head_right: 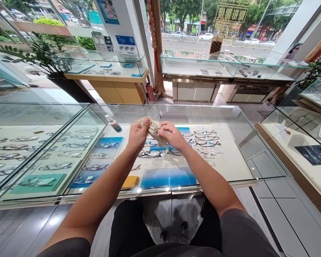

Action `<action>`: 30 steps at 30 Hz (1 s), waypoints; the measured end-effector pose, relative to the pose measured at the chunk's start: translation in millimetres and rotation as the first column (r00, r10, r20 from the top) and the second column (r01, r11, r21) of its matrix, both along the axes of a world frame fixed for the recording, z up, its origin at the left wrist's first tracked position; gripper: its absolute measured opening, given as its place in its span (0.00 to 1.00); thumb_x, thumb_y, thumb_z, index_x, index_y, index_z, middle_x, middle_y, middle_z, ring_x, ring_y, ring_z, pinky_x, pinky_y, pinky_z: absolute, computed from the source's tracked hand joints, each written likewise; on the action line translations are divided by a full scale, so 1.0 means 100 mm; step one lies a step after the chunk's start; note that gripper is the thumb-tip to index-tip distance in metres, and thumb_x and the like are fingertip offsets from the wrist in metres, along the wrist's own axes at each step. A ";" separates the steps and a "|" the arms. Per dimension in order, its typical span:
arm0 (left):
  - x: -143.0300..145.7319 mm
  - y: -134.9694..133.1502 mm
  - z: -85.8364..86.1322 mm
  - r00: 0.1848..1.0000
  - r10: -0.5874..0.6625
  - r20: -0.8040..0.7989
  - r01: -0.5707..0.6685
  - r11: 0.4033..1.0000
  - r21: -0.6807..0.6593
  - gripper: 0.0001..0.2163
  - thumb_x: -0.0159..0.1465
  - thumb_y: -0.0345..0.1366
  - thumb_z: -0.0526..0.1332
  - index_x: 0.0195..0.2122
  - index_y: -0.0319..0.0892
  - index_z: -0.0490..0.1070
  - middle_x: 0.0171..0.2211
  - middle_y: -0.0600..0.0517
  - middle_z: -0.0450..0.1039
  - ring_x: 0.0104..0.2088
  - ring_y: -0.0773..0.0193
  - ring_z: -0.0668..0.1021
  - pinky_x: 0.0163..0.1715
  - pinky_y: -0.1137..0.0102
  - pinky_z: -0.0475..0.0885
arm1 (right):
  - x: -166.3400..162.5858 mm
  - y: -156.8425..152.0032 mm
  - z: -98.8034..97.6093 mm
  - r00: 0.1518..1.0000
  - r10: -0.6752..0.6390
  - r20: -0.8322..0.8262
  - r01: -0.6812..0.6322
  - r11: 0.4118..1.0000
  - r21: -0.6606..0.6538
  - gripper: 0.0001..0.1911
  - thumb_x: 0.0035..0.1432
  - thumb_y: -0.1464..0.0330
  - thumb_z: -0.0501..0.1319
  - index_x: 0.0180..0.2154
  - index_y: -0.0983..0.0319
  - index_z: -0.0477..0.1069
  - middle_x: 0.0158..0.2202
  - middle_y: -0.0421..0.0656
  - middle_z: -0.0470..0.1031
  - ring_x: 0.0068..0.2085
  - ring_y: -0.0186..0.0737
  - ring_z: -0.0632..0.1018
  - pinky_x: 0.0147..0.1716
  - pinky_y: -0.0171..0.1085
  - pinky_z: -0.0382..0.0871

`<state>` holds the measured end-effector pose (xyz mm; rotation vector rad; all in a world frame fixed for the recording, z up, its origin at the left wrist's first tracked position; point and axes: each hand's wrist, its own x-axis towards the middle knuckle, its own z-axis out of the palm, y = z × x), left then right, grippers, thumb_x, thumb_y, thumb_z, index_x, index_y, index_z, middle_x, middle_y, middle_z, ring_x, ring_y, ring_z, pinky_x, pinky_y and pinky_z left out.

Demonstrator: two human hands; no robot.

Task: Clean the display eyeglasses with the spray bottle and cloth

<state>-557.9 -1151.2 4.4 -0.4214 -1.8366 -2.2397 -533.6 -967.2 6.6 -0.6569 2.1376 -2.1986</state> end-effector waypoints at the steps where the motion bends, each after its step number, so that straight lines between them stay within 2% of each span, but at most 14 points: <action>1: -0.02 -0.01 0.00 0.999 -0.052 0.007 0.052 0.999 0.009 0.26 0.64 0.64 0.73 0.32 0.42 0.78 0.27 0.52 0.77 0.28 0.65 0.75 0.30 0.69 0.71 | -0.01 0.01 0.01 1.000 -0.017 0.000 0.017 1.000 -0.021 0.19 0.61 0.50 0.71 0.29 0.57 0.80 0.54 0.45 0.75 0.57 0.50 0.74 0.66 0.49 0.63; 4: -0.04 -0.03 0.00 0.980 -0.193 0.047 0.190 0.980 0.055 0.25 0.60 0.59 0.77 0.44 0.43 0.81 0.36 0.49 0.82 0.33 0.62 0.80 0.36 0.68 0.75 | -0.04 0.00 -0.01 0.999 -0.042 0.014 0.043 0.996 -0.072 0.20 0.59 0.48 0.72 0.29 0.57 0.80 0.51 0.45 0.74 0.57 0.50 0.74 0.65 0.48 0.65; 7: -0.01 0.01 0.00 0.968 -0.243 0.063 0.238 0.968 0.081 0.28 0.55 0.51 0.83 0.51 0.45 0.79 0.42 0.49 0.83 0.37 0.62 0.82 0.40 0.68 0.77 | -0.02 -0.05 -0.05 0.998 -0.043 0.049 0.047 0.995 -0.084 0.21 0.59 0.47 0.72 0.30 0.57 0.79 0.49 0.44 0.72 0.53 0.48 0.73 0.59 0.46 0.69; 9: 0.04 0.05 0.01 0.979 -0.197 0.054 0.194 0.979 0.068 0.27 0.53 0.49 0.84 0.47 0.44 0.79 0.38 0.51 0.82 0.35 0.63 0.81 0.39 0.68 0.77 | 0.00 -0.08 -0.07 0.997 -0.032 0.063 0.037 0.997 -0.073 0.21 0.60 0.47 0.71 0.30 0.58 0.78 0.51 0.44 0.72 0.52 0.47 0.73 0.56 0.44 0.70; 11: 0.08 0.08 0.01 0.993 -0.113 0.035 0.112 0.993 0.047 0.25 0.53 0.53 0.83 0.39 0.43 0.77 0.33 0.52 0.80 0.32 0.64 0.79 0.35 0.69 0.75 | 0.03 -0.10 -0.08 0.998 -0.017 0.057 0.020 0.998 -0.054 0.20 0.61 0.48 0.70 0.30 0.58 0.78 0.52 0.44 0.73 0.51 0.46 0.73 0.54 0.43 0.70; 14: 0.10 0.09 0.02 1.000 0.002 -0.003 -0.002 1.000 0.016 0.25 0.58 0.60 0.78 0.34 0.42 0.76 0.29 0.52 0.77 0.29 0.64 0.76 0.32 0.69 0.72 | 0.05 -0.11 -0.08 0.999 0.001 0.035 0.000 0.999 -0.042 0.20 0.62 0.49 0.70 0.30 0.58 0.78 0.51 0.44 0.73 0.50 0.45 0.73 0.55 0.44 0.69; 16: 0.08 0.06 0.02 0.999 0.025 -0.023 -0.025 1.000 -0.008 0.26 0.62 0.63 0.74 0.32 0.42 0.77 0.28 0.52 0.76 0.28 0.64 0.74 0.31 0.68 0.70 | 0.04 -0.10 -0.08 0.999 0.007 0.033 -0.005 0.998 -0.056 0.20 0.62 0.49 0.70 0.30 0.58 0.79 0.52 0.45 0.73 0.51 0.46 0.74 0.56 0.44 0.69; 18: 0.04 0.02 0.02 0.999 -0.037 -0.024 0.037 0.999 -0.028 0.27 0.66 0.64 0.70 0.32 0.42 0.77 0.28 0.51 0.77 0.29 0.63 0.75 0.31 0.67 0.71 | 0.02 -0.08 -0.07 0.999 -0.005 0.038 0.008 0.997 -0.075 0.19 0.61 0.49 0.71 0.30 0.58 0.80 0.53 0.45 0.73 0.53 0.47 0.74 0.58 0.45 0.69; 20: 0.00 -0.02 0.04 0.988 -0.152 -0.005 0.152 0.988 -0.030 0.26 0.67 0.64 0.70 0.37 0.42 0.80 0.31 0.49 0.80 0.31 0.61 0.78 0.34 0.66 0.73 | -0.01 -0.06 -0.07 0.998 -0.038 0.043 0.042 0.994 -0.097 0.19 0.60 0.49 0.72 0.30 0.57 0.80 0.52 0.45 0.74 0.55 0.49 0.74 0.61 0.46 0.68; 23: 0.01 -0.01 0.06 0.968 -0.250 0.013 0.250 0.968 -0.005 0.25 0.60 0.58 0.78 0.46 0.43 0.80 0.37 0.48 0.83 0.37 0.58 0.82 0.39 0.65 0.76 | -0.03 -0.05 -0.07 0.996 -0.061 0.069 0.070 0.989 -0.131 0.20 0.58 0.48 0.73 0.31 0.57 0.80 0.49 0.44 0.74 0.55 0.49 0.74 0.61 0.46 0.68; 26: 0.08 0.05 0.06 0.983 -0.183 -0.003 0.183 0.983 0.030 0.27 0.52 0.53 0.84 0.44 0.43 0.80 0.35 0.51 0.82 0.34 0.61 0.80 0.37 0.68 0.75 | 0.00 -0.08 -0.08 0.996 -0.051 0.077 0.060 0.991 -0.123 0.21 0.58 0.46 0.72 0.31 0.57 0.80 0.50 0.44 0.73 0.53 0.48 0.74 0.58 0.45 0.69; 30: 0.15 0.12 0.03 0.999 0.014 -0.030 -0.013 1.000 0.019 0.24 0.60 0.59 0.78 0.33 0.43 0.76 0.27 0.54 0.75 0.27 0.66 0.73 0.30 0.69 0.69 | 0.09 -0.16 -0.08 0.999 -0.016 0.031 0.017 0.998 -0.061 0.24 0.61 0.43 0.70 0.31 0.57 0.79 0.49 0.44 0.72 0.51 0.47 0.74 0.54 0.44 0.71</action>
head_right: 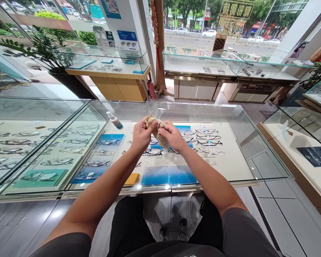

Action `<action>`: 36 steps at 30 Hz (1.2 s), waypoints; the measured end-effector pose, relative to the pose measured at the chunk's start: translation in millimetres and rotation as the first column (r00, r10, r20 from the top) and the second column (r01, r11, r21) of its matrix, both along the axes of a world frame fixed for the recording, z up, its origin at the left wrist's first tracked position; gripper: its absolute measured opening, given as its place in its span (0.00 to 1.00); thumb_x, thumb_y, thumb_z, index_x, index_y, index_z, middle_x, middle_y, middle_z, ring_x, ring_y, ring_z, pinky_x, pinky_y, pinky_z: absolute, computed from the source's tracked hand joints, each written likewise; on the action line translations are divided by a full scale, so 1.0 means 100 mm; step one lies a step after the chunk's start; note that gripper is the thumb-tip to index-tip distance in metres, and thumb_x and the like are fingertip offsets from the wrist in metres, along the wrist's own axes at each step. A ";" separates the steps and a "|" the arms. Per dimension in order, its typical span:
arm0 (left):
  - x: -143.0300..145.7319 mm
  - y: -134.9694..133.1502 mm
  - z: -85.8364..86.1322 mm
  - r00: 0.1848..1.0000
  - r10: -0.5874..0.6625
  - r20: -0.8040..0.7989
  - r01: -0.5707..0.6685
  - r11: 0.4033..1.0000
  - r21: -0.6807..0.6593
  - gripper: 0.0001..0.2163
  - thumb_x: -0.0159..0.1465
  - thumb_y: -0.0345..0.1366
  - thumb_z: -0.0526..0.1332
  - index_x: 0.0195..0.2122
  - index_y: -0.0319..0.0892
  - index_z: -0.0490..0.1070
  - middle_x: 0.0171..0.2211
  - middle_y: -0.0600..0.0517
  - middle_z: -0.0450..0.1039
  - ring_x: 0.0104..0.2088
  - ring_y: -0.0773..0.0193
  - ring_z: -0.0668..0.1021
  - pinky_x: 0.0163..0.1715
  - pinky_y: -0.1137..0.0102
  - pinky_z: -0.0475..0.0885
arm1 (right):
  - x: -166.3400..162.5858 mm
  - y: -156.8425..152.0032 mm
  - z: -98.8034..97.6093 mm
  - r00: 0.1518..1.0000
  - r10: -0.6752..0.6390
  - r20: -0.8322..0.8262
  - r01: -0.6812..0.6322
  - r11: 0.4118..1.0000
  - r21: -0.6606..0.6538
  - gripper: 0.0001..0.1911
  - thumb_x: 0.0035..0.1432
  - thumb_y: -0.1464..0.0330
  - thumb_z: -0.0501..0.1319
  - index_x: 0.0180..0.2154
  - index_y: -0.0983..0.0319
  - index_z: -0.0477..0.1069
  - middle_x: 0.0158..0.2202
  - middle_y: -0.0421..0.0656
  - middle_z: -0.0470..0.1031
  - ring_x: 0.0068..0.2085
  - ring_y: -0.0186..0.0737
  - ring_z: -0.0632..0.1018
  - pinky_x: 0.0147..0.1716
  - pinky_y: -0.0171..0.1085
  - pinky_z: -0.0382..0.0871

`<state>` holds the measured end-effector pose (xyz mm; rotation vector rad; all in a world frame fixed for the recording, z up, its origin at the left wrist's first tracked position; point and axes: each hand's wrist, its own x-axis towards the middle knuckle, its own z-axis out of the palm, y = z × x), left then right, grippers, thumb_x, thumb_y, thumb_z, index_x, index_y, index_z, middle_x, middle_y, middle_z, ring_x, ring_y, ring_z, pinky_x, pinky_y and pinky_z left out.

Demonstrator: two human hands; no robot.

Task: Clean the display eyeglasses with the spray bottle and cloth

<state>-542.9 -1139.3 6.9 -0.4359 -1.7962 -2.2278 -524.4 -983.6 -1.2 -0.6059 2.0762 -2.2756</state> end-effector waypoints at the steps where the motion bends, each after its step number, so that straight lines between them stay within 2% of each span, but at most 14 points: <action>1: 0.00 0.00 -0.01 0.999 0.046 -0.003 -0.046 0.999 -0.005 0.25 0.62 0.61 0.75 0.30 0.43 0.73 0.25 0.55 0.72 0.26 0.66 0.71 0.28 0.69 0.67 | 0.02 -0.02 0.00 1.000 0.020 -0.008 -0.020 1.000 0.003 0.24 0.61 0.43 0.70 0.31 0.57 0.80 0.50 0.45 0.71 0.51 0.47 0.74 0.54 0.44 0.72; 4: -0.02 -0.01 -0.02 0.996 0.091 0.001 -0.091 0.996 -0.007 0.29 0.65 0.66 0.70 0.25 0.44 0.68 0.21 0.56 0.67 0.22 0.67 0.68 0.24 0.69 0.65 | 0.04 -0.04 -0.01 0.998 0.060 -0.008 -0.060 0.998 -0.006 0.24 0.61 0.43 0.71 0.33 0.58 0.82 0.55 0.46 0.71 0.51 0.46 0.75 0.54 0.45 0.73; 6: -0.05 -0.02 -0.02 0.999 0.039 0.010 -0.039 0.999 0.023 0.29 0.64 0.67 0.70 0.27 0.44 0.71 0.22 0.55 0.71 0.24 0.67 0.72 0.26 0.69 0.70 | 0.02 -0.02 -0.01 0.999 0.039 0.009 -0.038 0.999 -0.037 0.24 0.61 0.43 0.71 0.33 0.57 0.81 0.55 0.46 0.72 0.51 0.46 0.75 0.54 0.45 0.74; 9: -0.12 -0.03 -0.02 0.996 -0.062 0.058 0.056 0.992 0.111 0.30 0.62 0.70 0.70 0.37 0.43 0.78 0.34 0.50 0.82 0.36 0.60 0.82 0.39 0.67 0.79 | -0.07 0.06 0.01 0.998 -0.031 0.063 0.038 0.993 -0.108 0.24 0.58 0.43 0.73 0.32 0.57 0.80 0.55 0.45 0.74 0.54 0.48 0.76 0.56 0.44 0.74; 11: -0.15 -0.03 -0.03 0.989 -0.098 0.107 0.081 0.985 0.155 0.32 0.62 0.70 0.69 0.44 0.42 0.79 0.41 0.45 0.85 0.44 0.55 0.85 0.45 0.64 0.81 | -0.13 0.13 0.04 0.991 -0.070 0.112 0.087 0.985 -0.150 0.24 0.56 0.44 0.73 0.31 0.57 0.78 0.58 0.46 0.76 0.57 0.50 0.76 0.57 0.45 0.73; 16: -0.24 -0.08 -0.07 0.985 -0.068 0.156 0.034 0.977 0.210 0.31 0.65 0.68 0.68 0.51 0.44 0.78 0.51 0.42 0.85 0.57 0.50 0.85 0.52 0.61 0.83 | -0.20 0.27 0.12 0.984 -0.137 0.116 0.159 0.965 -0.208 0.20 0.57 0.48 0.72 0.31 0.57 0.76 0.60 0.47 0.78 0.62 0.52 0.76 0.60 0.47 0.72; 19: -0.26 -0.10 -0.07 0.992 -0.033 0.119 0.006 0.975 0.220 0.29 0.66 0.66 0.68 0.53 0.46 0.79 0.54 0.42 0.84 0.59 0.49 0.83 0.53 0.60 0.83 | -0.19 0.30 0.14 0.982 -0.170 0.085 0.184 0.962 -0.203 0.17 0.58 0.50 0.71 0.32 0.56 0.77 0.59 0.48 0.79 0.64 0.53 0.75 0.63 0.48 0.71; 22: -0.20 -0.11 -0.04 1.000 0.017 -0.002 -0.016 0.986 0.164 0.27 0.69 0.66 0.65 0.54 0.48 0.81 0.55 0.42 0.83 0.61 0.49 0.82 0.57 0.57 0.81 | -0.16 0.29 0.15 0.982 -0.188 0.031 0.190 0.963 -0.191 0.15 0.60 0.52 0.71 0.32 0.56 0.79 0.55 0.47 0.80 0.64 0.53 0.76 0.67 0.50 0.68; 26: 0.00 -0.09 0.05 0.961 0.048 -0.273 -0.069 0.995 -0.067 0.25 0.73 0.63 0.62 0.57 0.50 0.84 0.59 0.43 0.81 0.68 0.46 0.77 0.69 0.52 0.72 | -0.10 0.23 0.15 0.989 -0.145 -0.017 0.140 0.973 -0.182 0.15 0.61 0.51 0.72 0.32 0.55 0.81 0.43 0.44 0.81 0.56 0.50 0.79 0.66 0.50 0.68; 30: 0.11 -0.07 0.09 0.928 -0.005 -0.373 -0.090 0.967 -0.238 0.25 0.76 0.60 0.58 0.52 0.49 0.88 0.58 0.43 0.82 0.63 0.44 0.80 0.68 0.49 0.71 | -0.06 0.18 0.16 0.993 -0.119 -0.027 0.115 0.985 -0.126 0.21 0.58 0.46 0.74 0.31 0.56 0.80 0.41 0.42 0.79 0.48 0.47 0.77 0.59 0.48 0.71; 32: 0.09 -0.08 0.07 0.925 0.044 -0.378 -0.149 0.956 -0.254 0.22 0.76 0.57 0.59 0.52 0.49 0.87 0.56 0.43 0.82 0.60 0.46 0.81 0.66 0.50 0.73 | -0.05 0.17 0.15 0.992 -0.113 -0.058 0.107 0.990 -0.088 0.21 0.58 0.45 0.74 0.31 0.56 0.80 0.43 0.43 0.78 0.49 0.47 0.77 0.59 0.48 0.70; 36: 0.04 -0.10 0.01 0.905 0.165 -0.393 -0.253 0.950 -0.185 0.18 0.76 0.51 0.63 0.58 0.49 0.82 0.57 0.44 0.82 0.58 0.51 0.82 0.63 0.56 0.76 | -0.06 0.16 0.10 0.987 -0.142 -0.072 0.137 0.988 -0.064 0.21 0.59 0.46 0.74 0.31 0.56 0.82 0.46 0.45 0.79 0.51 0.48 0.78 0.59 0.48 0.70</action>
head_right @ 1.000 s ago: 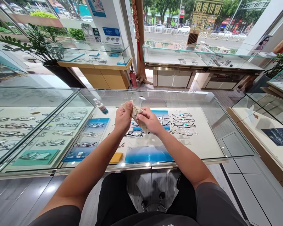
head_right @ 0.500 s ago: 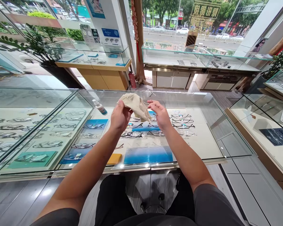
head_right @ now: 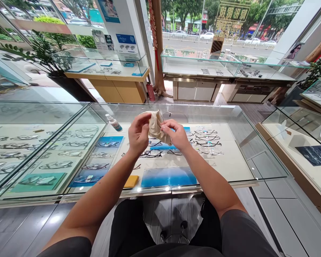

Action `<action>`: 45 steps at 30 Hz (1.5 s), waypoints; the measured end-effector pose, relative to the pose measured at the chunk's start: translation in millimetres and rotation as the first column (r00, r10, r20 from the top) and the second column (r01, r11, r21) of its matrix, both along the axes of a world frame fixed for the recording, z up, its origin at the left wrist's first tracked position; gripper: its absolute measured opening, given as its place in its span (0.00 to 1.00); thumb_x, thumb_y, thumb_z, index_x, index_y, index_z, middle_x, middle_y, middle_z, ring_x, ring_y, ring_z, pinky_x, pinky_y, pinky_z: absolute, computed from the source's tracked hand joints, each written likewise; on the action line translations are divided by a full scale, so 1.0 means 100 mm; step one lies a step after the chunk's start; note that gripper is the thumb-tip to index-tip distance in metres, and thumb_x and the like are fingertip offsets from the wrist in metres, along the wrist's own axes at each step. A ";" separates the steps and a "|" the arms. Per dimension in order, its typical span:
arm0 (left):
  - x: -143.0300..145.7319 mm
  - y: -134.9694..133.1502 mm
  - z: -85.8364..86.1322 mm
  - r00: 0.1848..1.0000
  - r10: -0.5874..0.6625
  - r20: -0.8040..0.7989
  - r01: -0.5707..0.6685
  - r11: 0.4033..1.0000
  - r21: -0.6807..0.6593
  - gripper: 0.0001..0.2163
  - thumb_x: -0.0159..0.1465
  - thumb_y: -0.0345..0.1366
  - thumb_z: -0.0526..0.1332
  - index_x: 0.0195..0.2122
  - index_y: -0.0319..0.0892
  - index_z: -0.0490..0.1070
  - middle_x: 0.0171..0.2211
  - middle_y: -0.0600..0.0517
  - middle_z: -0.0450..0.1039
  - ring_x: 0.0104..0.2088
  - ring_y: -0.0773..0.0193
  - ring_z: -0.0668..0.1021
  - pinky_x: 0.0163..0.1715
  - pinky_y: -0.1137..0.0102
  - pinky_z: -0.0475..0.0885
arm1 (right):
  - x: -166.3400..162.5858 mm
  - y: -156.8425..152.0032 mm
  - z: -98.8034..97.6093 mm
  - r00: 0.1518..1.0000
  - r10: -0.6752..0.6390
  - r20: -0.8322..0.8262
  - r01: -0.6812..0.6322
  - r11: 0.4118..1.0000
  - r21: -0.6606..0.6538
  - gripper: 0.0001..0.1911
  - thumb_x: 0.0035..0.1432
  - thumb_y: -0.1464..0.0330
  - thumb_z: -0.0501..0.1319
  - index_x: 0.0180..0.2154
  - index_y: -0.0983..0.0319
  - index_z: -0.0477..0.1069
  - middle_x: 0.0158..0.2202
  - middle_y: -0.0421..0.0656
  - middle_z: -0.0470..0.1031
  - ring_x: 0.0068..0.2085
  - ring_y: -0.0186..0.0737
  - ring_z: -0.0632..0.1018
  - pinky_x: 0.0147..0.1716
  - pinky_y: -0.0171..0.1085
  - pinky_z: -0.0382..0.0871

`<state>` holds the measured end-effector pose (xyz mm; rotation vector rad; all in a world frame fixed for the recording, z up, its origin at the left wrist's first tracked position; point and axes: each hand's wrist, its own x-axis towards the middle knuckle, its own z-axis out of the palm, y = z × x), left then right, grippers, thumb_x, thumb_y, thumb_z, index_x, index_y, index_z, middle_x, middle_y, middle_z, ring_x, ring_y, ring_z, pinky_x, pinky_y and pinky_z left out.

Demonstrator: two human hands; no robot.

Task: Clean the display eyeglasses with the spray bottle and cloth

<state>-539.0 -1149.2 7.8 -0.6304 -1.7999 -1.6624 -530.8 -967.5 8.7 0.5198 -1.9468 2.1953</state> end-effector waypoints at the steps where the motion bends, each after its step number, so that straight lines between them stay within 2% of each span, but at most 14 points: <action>1: -0.01 -0.01 -0.01 1.000 0.013 -0.013 -0.013 1.000 -0.002 0.17 0.76 0.49 0.63 0.59 0.49 0.81 0.57 0.44 0.82 0.57 0.52 0.83 0.62 0.57 0.76 | 0.00 0.00 -0.01 1.000 -0.003 0.004 0.003 1.000 -0.003 0.21 0.59 0.46 0.74 0.31 0.56 0.82 0.45 0.45 0.79 0.51 0.48 0.78 0.59 0.48 0.70; 6: -0.03 -0.02 -0.04 0.993 0.089 -0.082 -0.098 0.988 -0.122 0.15 0.75 0.47 0.65 0.55 0.46 0.79 0.50 0.46 0.83 0.50 0.55 0.85 0.55 0.59 0.80 | 0.02 -0.03 -0.04 0.998 0.059 -0.012 -0.058 0.998 0.023 0.21 0.60 0.45 0.74 0.33 0.56 0.82 0.47 0.44 0.80 0.51 0.48 0.78 0.59 0.48 0.71; 11: -0.05 0.00 -0.05 0.982 0.129 -0.136 -0.132 0.991 -0.012 0.14 0.73 0.45 0.68 0.56 0.46 0.75 0.48 0.48 0.81 0.45 0.60 0.84 0.50 0.64 0.80 | 0.07 -0.05 -0.01 0.991 0.072 -0.115 -0.058 0.991 0.117 0.22 0.64 0.45 0.71 0.32 0.56 0.80 0.46 0.45 0.81 0.53 0.49 0.79 0.63 0.50 0.68; 15: -0.03 0.01 0.01 0.971 0.145 -0.192 -0.157 0.986 -0.047 0.06 0.71 0.41 0.70 0.44 0.45 0.78 0.40 0.50 0.77 0.41 0.61 0.80 0.45 0.64 0.76 | 0.11 -0.08 0.01 0.983 0.070 -0.167 -0.044 0.987 0.151 0.22 0.66 0.45 0.70 0.33 0.56 0.79 0.46 0.45 0.81 0.52 0.49 0.79 0.62 0.51 0.68; 18: -0.02 -0.02 0.07 0.968 0.162 -0.194 -0.184 0.978 -0.102 0.05 0.69 0.39 0.71 0.38 0.45 0.79 0.37 0.50 0.74 0.40 0.60 0.77 0.43 0.64 0.73 | 0.11 -0.08 0.01 0.981 0.067 -0.180 -0.036 0.985 0.169 0.22 0.67 0.45 0.68 0.33 0.55 0.78 0.47 0.45 0.82 0.52 0.49 0.79 0.62 0.51 0.68; 24: -0.01 -0.05 0.12 0.998 -0.005 -0.063 -0.003 0.991 -0.131 0.13 0.75 0.46 0.64 0.37 0.45 0.80 0.37 0.49 0.76 0.40 0.59 0.76 0.45 0.63 0.72 | 0.11 -0.06 0.02 0.975 0.035 -0.220 0.014 0.976 0.219 0.22 0.69 0.46 0.67 0.34 0.56 0.76 0.46 0.45 0.81 0.52 0.48 0.78 0.60 0.51 0.69; 26: -0.02 -0.03 0.12 0.999 -0.045 0.029 0.046 0.998 -0.045 0.15 0.73 0.50 0.68 0.36 0.44 0.77 0.35 0.50 0.75 0.38 0.61 0.76 0.44 0.64 0.72 | 0.12 -0.06 0.03 0.964 0.024 -0.263 0.046 0.966 0.255 0.20 0.71 0.49 0.66 0.34 0.56 0.76 0.45 0.45 0.81 0.52 0.48 0.78 0.60 0.51 0.68; 28: -0.04 -0.02 0.13 0.985 -0.104 0.138 0.093 0.992 0.087 0.19 0.65 0.54 0.75 0.37 0.44 0.73 0.34 0.53 0.73 0.36 0.64 0.75 0.41 0.67 0.72 | 0.13 -0.06 0.03 0.950 0.016 -0.311 0.074 0.958 0.277 0.17 0.73 0.53 0.65 0.34 0.56 0.75 0.45 0.45 0.81 0.51 0.48 0.78 0.60 0.51 0.68; 31: -0.09 -0.05 0.14 0.930 -0.188 0.315 0.123 0.969 0.215 0.28 0.53 0.57 0.82 0.38 0.45 0.70 0.34 0.56 0.73 0.33 0.67 0.75 0.36 0.70 0.71 | 0.13 -0.06 0.04 0.930 0.023 -0.366 0.091 0.952 0.293 0.14 0.74 0.58 0.64 0.35 0.56 0.74 0.45 0.44 0.81 0.51 0.48 0.77 0.59 0.50 0.67; 35: -0.14 -0.14 0.15 0.802 -0.271 0.532 0.229 0.963 0.145 0.28 0.55 0.62 0.79 0.37 0.41 0.77 0.34 0.51 0.79 0.34 0.63 0.77 0.40 0.67 0.73 | 0.13 -0.05 0.04 0.923 0.014 -0.384 0.119 0.939 0.322 0.13 0.75 0.59 0.63 0.35 0.56 0.73 0.46 0.45 0.80 0.51 0.48 0.76 0.58 0.51 0.66; 37: -0.15 -0.16 0.13 0.766 -0.334 0.550 0.310 0.941 0.139 0.27 0.59 0.62 0.76 0.39 0.40 0.81 0.37 0.48 0.82 0.38 0.60 0.80 0.44 0.65 0.74 | 0.13 -0.05 0.04 0.929 -0.011 -0.370 0.147 0.928 0.343 0.15 0.75 0.56 0.63 0.36 0.56 0.74 0.45 0.45 0.77 0.50 0.49 0.75 0.57 0.51 0.67; 40: -0.14 -0.11 0.09 0.740 -0.472 0.479 0.393 0.881 0.262 0.24 0.62 0.58 0.77 0.47 0.42 0.82 0.42 0.48 0.83 0.42 0.60 0.81 0.47 0.66 0.75 | 0.12 -0.04 0.03 0.938 -0.032 -0.346 0.160 0.924 0.348 0.19 0.74 0.51 0.63 0.35 0.56 0.77 0.40 0.44 0.72 0.47 0.48 0.72 0.55 0.50 0.67; 43: -0.09 -0.04 0.10 0.690 -0.593 0.415 0.434 0.798 0.417 0.25 0.61 0.52 0.80 0.54 0.45 0.79 0.41 0.51 0.82 0.39 0.65 0.80 0.42 0.70 0.74 | 0.11 -0.05 0.04 0.956 -0.001 -0.294 0.098 0.945 0.313 0.22 0.72 0.47 0.64 0.34 0.56 0.79 0.37 0.43 0.72 0.45 0.46 0.72 0.53 0.49 0.66; 45: -0.06 0.00 0.14 0.665 -0.636 0.392 0.455 0.761 0.462 0.26 0.60 0.49 0.81 0.55 0.45 0.78 0.40 0.52 0.81 0.36 0.66 0.79 0.39 0.71 0.74 | 0.09 -0.05 0.04 0.976 0.028 -0.214 0.035 0.958 0.284 0.24 0.70 0.44 0.65 0.34 0.57 0.80 0.38 0.43 0.74 0.44 0.45 0.72 0.50 0.47 0.67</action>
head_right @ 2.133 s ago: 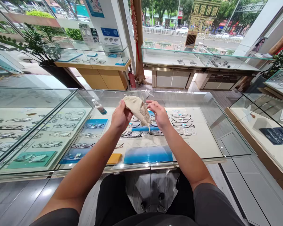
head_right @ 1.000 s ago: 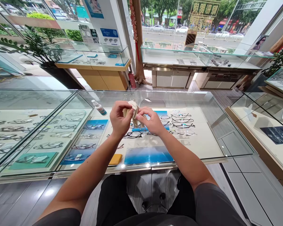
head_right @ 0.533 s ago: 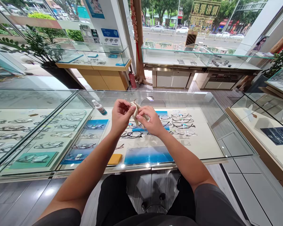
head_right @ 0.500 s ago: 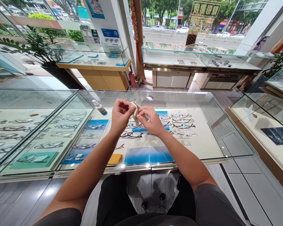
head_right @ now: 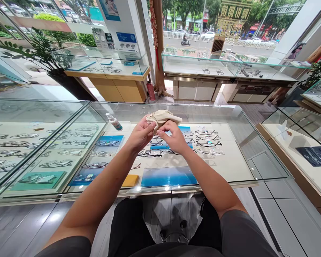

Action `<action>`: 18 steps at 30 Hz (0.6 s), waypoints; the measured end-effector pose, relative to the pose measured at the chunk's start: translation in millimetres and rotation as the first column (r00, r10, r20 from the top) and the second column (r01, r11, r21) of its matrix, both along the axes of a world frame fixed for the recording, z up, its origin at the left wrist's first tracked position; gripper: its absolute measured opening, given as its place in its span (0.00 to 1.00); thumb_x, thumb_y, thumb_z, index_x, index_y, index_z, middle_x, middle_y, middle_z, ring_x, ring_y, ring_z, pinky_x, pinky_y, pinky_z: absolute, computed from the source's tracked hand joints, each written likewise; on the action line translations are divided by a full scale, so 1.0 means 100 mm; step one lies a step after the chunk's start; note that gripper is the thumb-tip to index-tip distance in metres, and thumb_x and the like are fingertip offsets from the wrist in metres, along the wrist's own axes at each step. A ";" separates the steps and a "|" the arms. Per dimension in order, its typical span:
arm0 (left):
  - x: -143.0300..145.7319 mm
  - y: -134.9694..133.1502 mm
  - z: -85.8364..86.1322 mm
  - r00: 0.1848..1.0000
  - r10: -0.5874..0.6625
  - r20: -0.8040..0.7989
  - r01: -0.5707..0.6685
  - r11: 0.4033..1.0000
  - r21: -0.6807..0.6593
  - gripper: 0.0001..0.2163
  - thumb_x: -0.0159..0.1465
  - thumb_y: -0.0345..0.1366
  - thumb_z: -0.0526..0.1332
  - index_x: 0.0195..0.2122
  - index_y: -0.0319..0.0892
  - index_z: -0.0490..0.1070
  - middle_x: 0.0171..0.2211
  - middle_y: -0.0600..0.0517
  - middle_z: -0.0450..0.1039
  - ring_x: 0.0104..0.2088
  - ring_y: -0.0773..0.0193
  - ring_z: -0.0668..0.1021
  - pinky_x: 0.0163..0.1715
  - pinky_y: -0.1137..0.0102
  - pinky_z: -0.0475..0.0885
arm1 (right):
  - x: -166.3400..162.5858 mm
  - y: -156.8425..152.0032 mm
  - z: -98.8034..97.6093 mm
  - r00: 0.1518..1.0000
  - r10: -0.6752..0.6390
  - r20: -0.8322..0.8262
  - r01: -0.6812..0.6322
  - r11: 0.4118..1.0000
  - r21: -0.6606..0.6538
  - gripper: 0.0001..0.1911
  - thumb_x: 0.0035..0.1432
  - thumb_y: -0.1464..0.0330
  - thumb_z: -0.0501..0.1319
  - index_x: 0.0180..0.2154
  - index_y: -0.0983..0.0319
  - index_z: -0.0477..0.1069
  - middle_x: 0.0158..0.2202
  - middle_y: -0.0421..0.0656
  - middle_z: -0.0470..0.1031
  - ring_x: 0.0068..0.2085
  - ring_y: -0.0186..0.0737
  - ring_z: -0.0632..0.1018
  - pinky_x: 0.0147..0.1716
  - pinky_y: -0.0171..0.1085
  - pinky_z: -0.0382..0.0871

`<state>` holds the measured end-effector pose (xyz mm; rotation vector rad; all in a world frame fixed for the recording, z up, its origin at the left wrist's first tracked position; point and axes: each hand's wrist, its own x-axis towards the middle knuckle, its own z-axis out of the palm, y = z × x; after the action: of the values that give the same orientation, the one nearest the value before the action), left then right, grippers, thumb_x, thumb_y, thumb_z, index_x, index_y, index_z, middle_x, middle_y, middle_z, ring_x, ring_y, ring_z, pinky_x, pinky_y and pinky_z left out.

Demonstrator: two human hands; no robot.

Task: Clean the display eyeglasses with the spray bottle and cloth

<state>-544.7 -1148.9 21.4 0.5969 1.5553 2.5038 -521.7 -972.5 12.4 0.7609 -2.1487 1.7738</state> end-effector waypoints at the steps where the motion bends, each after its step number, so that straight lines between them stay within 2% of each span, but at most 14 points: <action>1: 0.01 0.01 0.02 1.000 -0.014 -0.004 0.014 1.000 0.007 0.27 0.59 0.48 0.82 0.54 0.45 0.78 0.40 0.52 0.81 0.35 0.66 0.78 0.39 0.71 0.74 | -0.01 0.00 0.00 0.999 0.015 0.050 -0.014 1.000 -0.016 0.25 0.68 0.42 0.66 0.34 0.57 0.80 0.38 0.43 0.76 0.43 0.45 0.72 0.48 0.46 0.66; 4: 0.02 0.03 0.04 0.999 -0.036 -0.017 0.036 0.999 -0.002 0.25 0.57 0.47 0.83 0.50 0.42 0.79 0.38 0.50 0.82 0.33 0.66 0.77 0.36 0.70 0.75 | -0.03 -0.01 -0.03 0.980 0.058 0.191 -0.046 0.997 -0.069 0.28 0.62 0.38 0.69 0.33 0.57 0.80 0.37 0.43 0.79 0.40 0.43 0.72 0.42 0.44 0.64; 8: 0.00 0.05 0.00 0.999 0.035 -0.027 -0.034 0.999 0.017 0.24 0.54 0.48 0.84 0.43 0.41 0.79 0.32 0.52 0.79 0.29 0.68 0.76 0.31 0.71 0.73 | -0.05 -0.03 -0.08 0.948 0.072 0.311 -0.037 0.992 -0.119 0.30 0.57 0.37 0.71 0.33 0.59 0.81 0.34 0.42 0.81 0.36 0.40 0.70 0.38 0.42 0.62; 14: -0.02 0.11 -0.09 0.981 0.189 -0.042 -0.188 0.982 0.013 0.25 0.58 0.58 0.80 0.35 0.42 0.74 0.28 0.55 0.74 0.24 0.69 0.72 0.22 0.71 0.69 | -0.03 -0.08 -0.12 0.956 0.059 0.286 -0.041 0.997 -0.067 0.27 0.60 0.41 0.71 0.36 0.60 0.84 0.34 0.42 0.83 0.37 0.41 0.74 0.40 0.43 0.63; 18: -0.08 0.09 -0.13 0.980 0.195 -0.037 -0.196 0.980 -0.019 0.28 0.58 0.64 0.76 0.34 0.43 0.73 0.28 0.53 0.75 0.26 0.66 0.75 0.24 0.69 0.72 | -0.05 -0.09 -0.13 0.939 0.098 0.330 -0.055 0.989 -0.139 0.26 0.58 0.43 0.73 0.35 0.59 0.84 0.34 0.42 0.82 0.38 0.41 0.74 0.41 0.42 0.66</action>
<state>-552.8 -1139.7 8.8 0.5106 1.7310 2.6245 -526.5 -981.4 -0.7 0.5482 -2.2035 2.1962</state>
